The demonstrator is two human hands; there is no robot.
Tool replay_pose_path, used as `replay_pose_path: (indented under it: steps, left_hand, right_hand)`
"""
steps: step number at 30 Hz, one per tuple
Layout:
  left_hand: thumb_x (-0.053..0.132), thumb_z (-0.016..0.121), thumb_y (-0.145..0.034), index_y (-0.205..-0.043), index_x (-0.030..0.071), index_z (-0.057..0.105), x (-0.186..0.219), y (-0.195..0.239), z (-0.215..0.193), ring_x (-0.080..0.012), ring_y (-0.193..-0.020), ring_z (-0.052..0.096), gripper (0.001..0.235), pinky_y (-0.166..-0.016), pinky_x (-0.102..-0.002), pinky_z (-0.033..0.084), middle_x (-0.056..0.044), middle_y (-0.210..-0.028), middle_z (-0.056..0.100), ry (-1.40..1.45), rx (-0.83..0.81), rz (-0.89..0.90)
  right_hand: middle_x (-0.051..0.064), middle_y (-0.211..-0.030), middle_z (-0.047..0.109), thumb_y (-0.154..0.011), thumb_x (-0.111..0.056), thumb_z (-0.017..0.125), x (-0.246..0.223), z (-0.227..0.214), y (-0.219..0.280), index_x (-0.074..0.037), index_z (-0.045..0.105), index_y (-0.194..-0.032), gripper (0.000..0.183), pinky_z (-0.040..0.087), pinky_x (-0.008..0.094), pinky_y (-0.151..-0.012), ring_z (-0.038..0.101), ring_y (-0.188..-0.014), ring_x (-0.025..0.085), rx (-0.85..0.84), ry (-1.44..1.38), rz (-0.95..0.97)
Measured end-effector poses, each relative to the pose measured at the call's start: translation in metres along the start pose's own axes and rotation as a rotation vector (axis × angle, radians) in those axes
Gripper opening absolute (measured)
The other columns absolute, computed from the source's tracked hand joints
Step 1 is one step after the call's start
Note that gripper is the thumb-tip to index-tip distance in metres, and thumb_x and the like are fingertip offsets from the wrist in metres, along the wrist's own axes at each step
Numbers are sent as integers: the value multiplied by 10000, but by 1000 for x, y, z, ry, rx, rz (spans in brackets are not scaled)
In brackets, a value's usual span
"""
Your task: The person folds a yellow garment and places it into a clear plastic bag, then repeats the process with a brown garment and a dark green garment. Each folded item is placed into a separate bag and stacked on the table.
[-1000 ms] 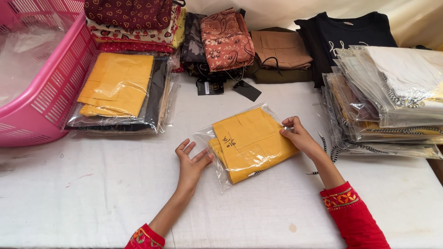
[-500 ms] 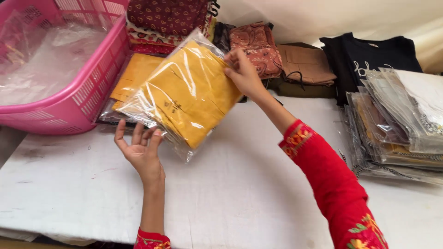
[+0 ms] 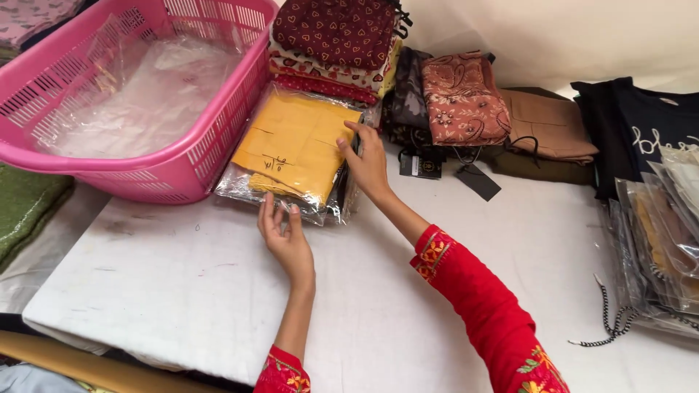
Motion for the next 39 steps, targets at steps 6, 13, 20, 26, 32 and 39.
replay_pose_path:
  steps: [6,13,20,26,32,39]
  left_hand:
    - [315,608,-1037,-1612,0,310,11,6,19,-397,-1525,208,720,-1196,-553,266,-127,-1710,118,-599,-164,277]
    - [327,442,-1143,-1611,89,381,27,-2,-4,-338,-1630,193,529,-1286,-509,299,-124,-1763,105,-295,91,285]
    - [290,465,-1116,-1530,42,425,23,3,-7,-283,-1503,323,484,-1167,-464,376,-144,-1634,162,-321,149,251]
    - [274,485,-1091,-1468,30,442,20,7,0,-254,-1428,370,451,-1112,-437,398,-137,-1557,237,-299,85,209]
    - [277,503,-1090,-1421,36,455,21,10,3,-240,-1417,390,413,-1095,-423,397,-125,-1516,296,-290,49,258]
    - [318,464,-1107,-1355,74,525,19,8,-7,-233,-1447,358,353,-1176,-505,213,-75,-1486,414,-463,153,306]
  right_hand:
    - [156,-1638,375,-998,-516,591,34,47,-24,-125,449,-1543,686,216,567,-1208,334,-1501,373,-136,246,-53]
    - [136,-1690,279,-969,-692,466,-52,49,-39,-219,348,-1608,804,47,677,-1234,221,-1571,370,-158,493,-179]
    - [131,-1703,195,-782,-933,399,-65,102,-32,-407,340,-1584,961,21,735,-1176,134,-1554,429,-426,593,-295]
    - [126,-1690,217,-722,-969,404,-57,109,-29,-428,363,-1574,1010,20,754,-1167,130,-1555,439,-452,605,-253]
    - [117,-1696,168,-719,-970,400,-52,120,-42,-440,301,-1580,1016,5,743,-1165,89,-1556,426,-577,630,-186]
    - [135,-1759,155,-1069,-616,335,-31,39,-25,-201,192,-1660,736,37,642,-1272,116,-1622,357,-322,56,-227]
Point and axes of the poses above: each hand's wrist, its own y-axis away from the middle knuckle, its own z-axis out of the palm, x = y × z, the point moved 5 cm from there along -y, towards the middle knuckle
